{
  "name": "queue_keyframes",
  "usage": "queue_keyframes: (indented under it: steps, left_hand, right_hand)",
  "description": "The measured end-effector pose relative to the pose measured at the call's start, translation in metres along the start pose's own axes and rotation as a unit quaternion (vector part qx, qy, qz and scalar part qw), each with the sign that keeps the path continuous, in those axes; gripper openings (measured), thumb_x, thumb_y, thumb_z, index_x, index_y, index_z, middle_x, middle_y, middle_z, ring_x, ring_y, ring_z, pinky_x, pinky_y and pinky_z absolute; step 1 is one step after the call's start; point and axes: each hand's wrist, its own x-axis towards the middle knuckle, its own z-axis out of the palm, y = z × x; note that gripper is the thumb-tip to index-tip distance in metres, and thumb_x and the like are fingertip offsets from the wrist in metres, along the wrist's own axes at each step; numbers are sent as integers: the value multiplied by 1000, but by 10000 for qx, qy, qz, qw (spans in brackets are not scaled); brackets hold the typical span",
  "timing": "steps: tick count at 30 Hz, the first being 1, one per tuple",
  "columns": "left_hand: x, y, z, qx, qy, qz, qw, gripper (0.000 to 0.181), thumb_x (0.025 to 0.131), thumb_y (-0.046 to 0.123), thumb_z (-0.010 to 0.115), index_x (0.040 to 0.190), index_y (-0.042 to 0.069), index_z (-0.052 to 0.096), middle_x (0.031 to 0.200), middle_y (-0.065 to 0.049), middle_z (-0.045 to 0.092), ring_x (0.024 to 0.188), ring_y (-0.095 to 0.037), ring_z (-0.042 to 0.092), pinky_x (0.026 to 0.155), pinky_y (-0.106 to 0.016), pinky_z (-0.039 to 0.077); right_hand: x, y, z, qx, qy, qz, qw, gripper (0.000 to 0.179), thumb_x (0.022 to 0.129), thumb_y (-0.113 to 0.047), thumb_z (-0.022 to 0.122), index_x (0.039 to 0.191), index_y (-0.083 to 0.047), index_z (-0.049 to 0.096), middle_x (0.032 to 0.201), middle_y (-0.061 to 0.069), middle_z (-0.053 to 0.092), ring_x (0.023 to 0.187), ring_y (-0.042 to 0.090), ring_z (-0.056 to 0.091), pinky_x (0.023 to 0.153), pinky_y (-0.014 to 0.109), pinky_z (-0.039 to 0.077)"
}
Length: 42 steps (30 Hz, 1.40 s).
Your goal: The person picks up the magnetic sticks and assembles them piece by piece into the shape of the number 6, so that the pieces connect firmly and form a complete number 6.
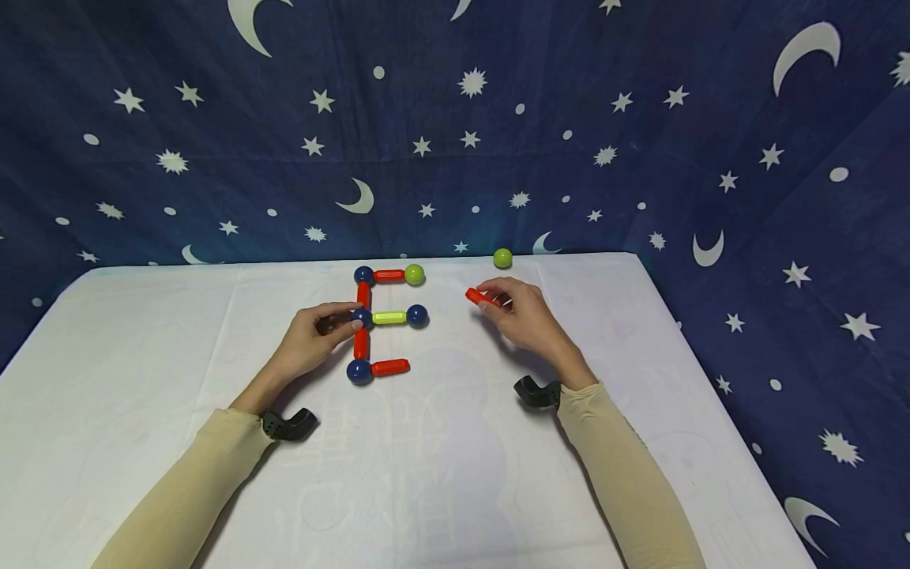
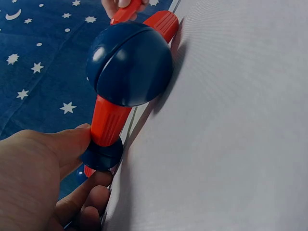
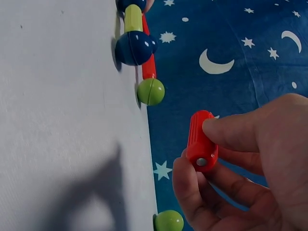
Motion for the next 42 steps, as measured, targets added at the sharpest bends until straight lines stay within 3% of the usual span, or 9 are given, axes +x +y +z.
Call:
queue_keyframes:
  steps: [13,23,33,37,42]
  left_hand:
    - [0,-1,0,-4,3,29,10000,35,96,15,72,130,7,69,107,-13,68,89,-25,57,78,-34,50]
    - [0,0,0,38,-5,10,10000,36,96,16,72,131,8,69,110,-13,68,90,-26,58,80,-35,51]
    - [0,0,0,44,11,28,10000,35,96,16,72,130,8,69,109,-13,68,90,-25,58,79,-35,50]
    - [0,0,0,65,24,41,10000,35,96,15,73,130,8,69,109,-13,68,89,-25,58,79,-34,51]
    - [0,0,0,79,23,61,9999,35,96,16,73,130,7,70,108,-13,68,88,-25,58,77,-32,50]
  right_hand:
    - [-1,-5,11,220,-411,-28,9989,32,89,-1,71,120,2,69,91,9,69,84,21,64,78,32,54]
    - [0,-4,19,518,-556,38,9971,36,89,-3,72,124,1,66,97,11,70,82,20,68,70,27,52]
    - [-2,-7,24,868,-1028,96,9909,38,94,0,62,131,-8,65,111,14,71,83,21,72,77,37,53]
    - [-2,-7,27,1065,-1202,194,9868,34,97,-1,60,130,-6,68,121,15,68,84,22,73,75,37,54]
    - [-2,-8,32,1479,-1373,331,9789,31,98,0,60,127,-1,69,120,16,69,79,25,74,75,36,57]
